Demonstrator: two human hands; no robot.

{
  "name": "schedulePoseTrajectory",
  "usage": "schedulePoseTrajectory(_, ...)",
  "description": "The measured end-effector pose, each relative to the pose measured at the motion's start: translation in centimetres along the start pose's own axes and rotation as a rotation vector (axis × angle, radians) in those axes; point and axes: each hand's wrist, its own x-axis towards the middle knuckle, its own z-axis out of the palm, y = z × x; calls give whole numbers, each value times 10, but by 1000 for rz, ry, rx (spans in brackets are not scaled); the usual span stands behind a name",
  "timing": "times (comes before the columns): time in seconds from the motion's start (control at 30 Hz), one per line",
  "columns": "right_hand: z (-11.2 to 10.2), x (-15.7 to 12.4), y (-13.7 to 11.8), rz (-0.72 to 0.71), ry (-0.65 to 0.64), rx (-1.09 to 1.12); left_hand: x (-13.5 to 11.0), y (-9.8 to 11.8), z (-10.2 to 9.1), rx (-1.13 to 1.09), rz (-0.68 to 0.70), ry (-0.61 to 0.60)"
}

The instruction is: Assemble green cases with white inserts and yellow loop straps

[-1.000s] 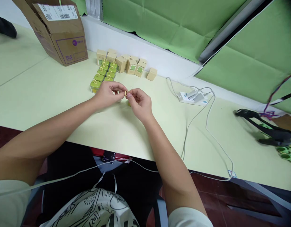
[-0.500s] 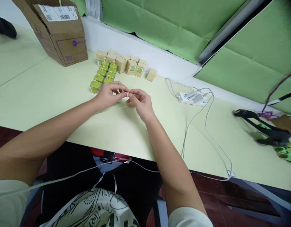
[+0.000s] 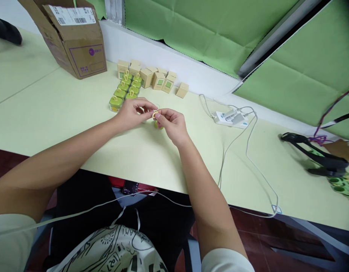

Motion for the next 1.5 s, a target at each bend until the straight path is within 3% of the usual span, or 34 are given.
schedulePoseTrajectory(0.2, -2, 0, -1, 14, 71, -14, -1, -2, 3, 25, -22, 9)
schedulePoseTrajectory(0.47, -14, 5, -5, 61, 317, -46, -2, -4, 0, 223, 39, 51)
schedulePoseTrajectory(0.7, -30, 12, 11, 105, 461, -245, -7, -8, 0, 446, 111, -42)
schedulePoseTrajectory(0.8, -32, 12, 15, 153, 426, -397, -9, -8, 0, 468, 131, -107)
schedulePoseTrajectory(1.03, -21, 7, 18, 146, 197, -725, -9, -11, -2, 459, 141, -151)
schedulePoseTrajectory(1.5, -17, 3, 24, 101, 131, -850, -9, -11, -1, 434, 119, -212)
